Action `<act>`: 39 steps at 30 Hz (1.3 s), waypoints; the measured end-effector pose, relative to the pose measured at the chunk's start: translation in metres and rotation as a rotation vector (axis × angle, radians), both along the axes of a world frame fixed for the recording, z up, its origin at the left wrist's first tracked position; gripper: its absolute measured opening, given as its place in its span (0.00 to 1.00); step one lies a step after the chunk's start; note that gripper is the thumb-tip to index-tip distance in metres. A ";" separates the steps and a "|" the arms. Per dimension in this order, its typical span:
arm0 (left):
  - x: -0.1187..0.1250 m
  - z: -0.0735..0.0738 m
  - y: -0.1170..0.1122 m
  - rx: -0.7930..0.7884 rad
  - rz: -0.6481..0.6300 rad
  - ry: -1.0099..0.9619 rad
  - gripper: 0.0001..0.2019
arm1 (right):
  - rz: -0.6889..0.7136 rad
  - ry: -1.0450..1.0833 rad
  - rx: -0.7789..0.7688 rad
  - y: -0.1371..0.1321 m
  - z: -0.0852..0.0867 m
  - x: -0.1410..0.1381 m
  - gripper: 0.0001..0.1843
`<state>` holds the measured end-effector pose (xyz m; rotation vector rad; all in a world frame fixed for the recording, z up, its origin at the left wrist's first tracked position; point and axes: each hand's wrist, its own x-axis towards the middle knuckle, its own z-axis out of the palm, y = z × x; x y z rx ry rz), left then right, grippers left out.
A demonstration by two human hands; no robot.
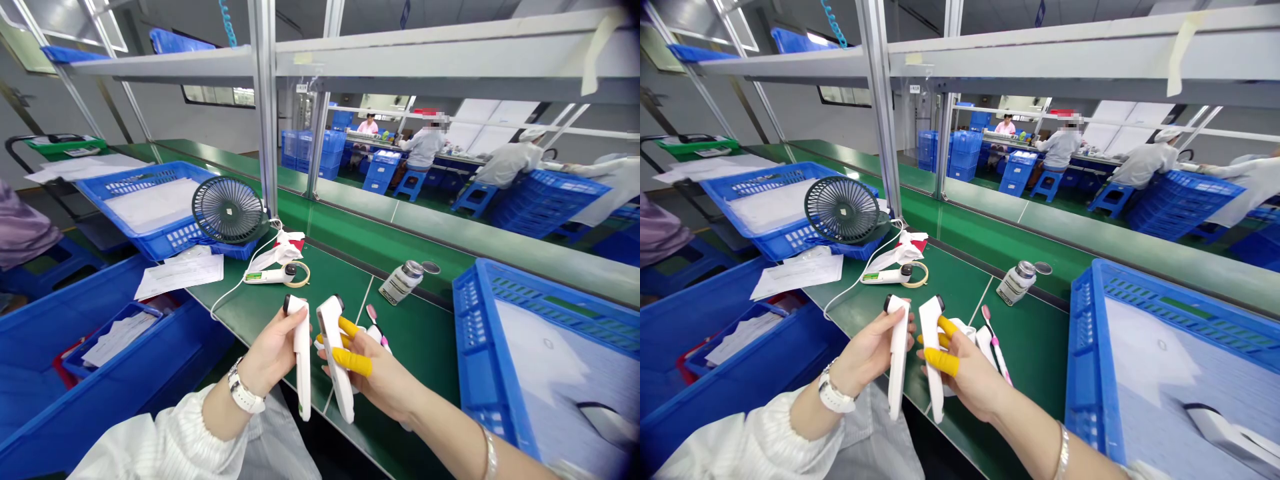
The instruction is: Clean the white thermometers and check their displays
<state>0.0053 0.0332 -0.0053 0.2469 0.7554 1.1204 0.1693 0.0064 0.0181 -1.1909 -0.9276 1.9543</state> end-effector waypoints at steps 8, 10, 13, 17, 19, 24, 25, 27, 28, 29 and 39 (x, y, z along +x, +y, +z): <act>0.000 0.000 0.000 0.013 -0.011 0.012 0.12 | -0.002 0.007 0.011 0.000 0.001 -0.001 0.25; -0.001 -0.001 -0.001 0.012 -0.015 0.017 0.12 | 0.002 0.008 0.011 0.000 0.002 -0.001 0.25; 0.000 -0.003 -0.001 0.012 -0.020 0.030 0.13 | 0.020 0.002 0.012 0.000 0.003 -0.001 0.26; 0.000 -0.003 -0.005 0.062 0.029 0.101 0.16 | 0.022 0.036 0.007 -0.001 0.002 -0.001 0.25; 0.000 0.001 -0.009 0.177 0.113 0.279 0.19 | 0.003 0.078 0.001 0.000 0.000 -0.001 0.24; -0.002 0.023 -0.021 0.873 0.359 0.818 0.19 | -0.038 -0.064 -0.017 0.003 -0.005 -0.005 0.17; -0.002 0.028 -0.022 0.977 0.426 0.871 0.19 | -0.024 -0.112 0.004 0.002 -0.005 -0.006 0.17; -0.001 0.033 -0.023 1.072 0.564 0.860 0.20 | -0.015 -0.155 0.066 0.001 -0.004 -0.008 0.18; 0.000 0.034 -0.022 1.063 0.620 0.802 0.20 | -0.029 -0.151 0.090 -0.001 -0.002 -0.008 0.19; 0.002 0.034 -0.021 1.026 0.672 0.723 0.20 | -0.061 -0.127 0.106 -0.002 -0.001 -0.008 0.20; 0.018 0.025 -0.010 0.488 0.538 0.242 0.21 | -0.429 0.166 0.015 -0.005 0.012 0.001 0.40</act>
